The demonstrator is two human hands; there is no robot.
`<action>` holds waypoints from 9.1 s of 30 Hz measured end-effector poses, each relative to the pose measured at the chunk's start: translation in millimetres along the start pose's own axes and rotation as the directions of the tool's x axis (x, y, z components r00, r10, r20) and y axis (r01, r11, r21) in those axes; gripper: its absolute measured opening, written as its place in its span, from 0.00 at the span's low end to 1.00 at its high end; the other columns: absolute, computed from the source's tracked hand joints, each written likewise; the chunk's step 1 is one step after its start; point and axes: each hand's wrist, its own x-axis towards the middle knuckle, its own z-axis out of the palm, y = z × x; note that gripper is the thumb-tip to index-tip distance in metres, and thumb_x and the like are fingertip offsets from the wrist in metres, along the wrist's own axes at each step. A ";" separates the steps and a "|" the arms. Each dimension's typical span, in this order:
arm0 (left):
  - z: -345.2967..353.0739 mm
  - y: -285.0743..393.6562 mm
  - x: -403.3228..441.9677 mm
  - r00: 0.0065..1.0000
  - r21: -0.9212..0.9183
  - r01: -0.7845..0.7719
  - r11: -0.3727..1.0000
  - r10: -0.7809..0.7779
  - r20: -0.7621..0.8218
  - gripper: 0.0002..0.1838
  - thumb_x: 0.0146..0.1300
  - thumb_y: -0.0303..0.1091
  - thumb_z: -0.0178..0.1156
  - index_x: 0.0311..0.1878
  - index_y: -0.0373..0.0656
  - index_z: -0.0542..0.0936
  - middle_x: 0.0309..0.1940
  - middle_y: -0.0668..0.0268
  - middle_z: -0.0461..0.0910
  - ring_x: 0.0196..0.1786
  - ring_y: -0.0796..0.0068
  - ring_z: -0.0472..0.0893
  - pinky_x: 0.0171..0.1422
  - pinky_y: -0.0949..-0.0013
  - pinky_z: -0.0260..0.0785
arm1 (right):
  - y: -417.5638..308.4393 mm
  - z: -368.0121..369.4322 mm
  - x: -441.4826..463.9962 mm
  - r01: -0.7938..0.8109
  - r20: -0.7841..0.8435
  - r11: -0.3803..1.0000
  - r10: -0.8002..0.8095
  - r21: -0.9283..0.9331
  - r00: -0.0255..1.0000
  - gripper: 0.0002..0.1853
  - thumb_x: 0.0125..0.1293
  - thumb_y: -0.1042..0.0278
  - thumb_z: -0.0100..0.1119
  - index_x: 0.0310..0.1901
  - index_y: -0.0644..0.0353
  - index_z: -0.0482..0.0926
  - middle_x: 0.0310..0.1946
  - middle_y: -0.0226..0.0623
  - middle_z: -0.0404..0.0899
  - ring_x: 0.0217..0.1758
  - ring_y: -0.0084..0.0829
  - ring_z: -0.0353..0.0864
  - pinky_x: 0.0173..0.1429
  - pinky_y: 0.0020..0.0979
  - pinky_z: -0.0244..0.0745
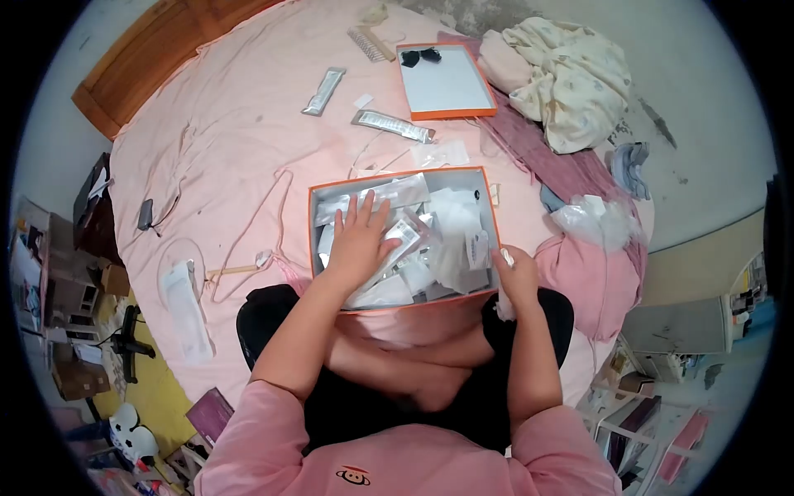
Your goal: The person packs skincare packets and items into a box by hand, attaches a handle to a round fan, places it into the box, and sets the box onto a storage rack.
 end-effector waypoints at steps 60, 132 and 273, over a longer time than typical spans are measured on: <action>-5.3 -48.5 27.9 0.996 -0.997 0.034 -0.067 -0.080 0.039 0.38 0.54 0.34 0.61 0.65 0.42 0.52 0.61 0.59 0.59 0.58 0.66 0.67 0.60 0.65 0.61 | -164.6 76.6 89.7 0.105 0.022 0.938 -0.119 0.330 0.993 0.09 0.53 0.71 0.60 0.35 0.63 0.74 0.28 0.35 0.77 0.33 0.25 0.73 0.39 0.28 0.67; 14.7 -59.9 24.4 0.977 -0.582 -0.140 0.801 0.017 -0.212 0.10 0.53 0.29 0.56 0.40 0.43 0.74 0.34 0.59 0.75 0.41 0.57 0.74 0.45 0.60 0.66 | -131.9 269.6 235.0 0.632 0.826 0.635 0.017 -0.444 0.563 0.25 0.41 0.59 0.69 0.42 0.58 0.75 0.39 0.45 0.77 0.43 0.42 0.76 0.46 0.35 0.71; 8.5 -33.3 1.3 0.949 -0.654 -0.014 0.757 -0.196 -0.247 0.20 0.57 0.23 0.51 0.55 0.41 0.70 0.46 0.55 0.75 0.44 0.61 0.78 0.48 0.66 0.69 | -123.7 87.3 113.5 0.392 -0.222 0.920 -0.380 0.011 0.898 0.12 0.56 0.75 0.53 0.43 0.56 0.72 0.26 0.49 0.77 0.32 0.47 0.78 0.36 0.39 0.69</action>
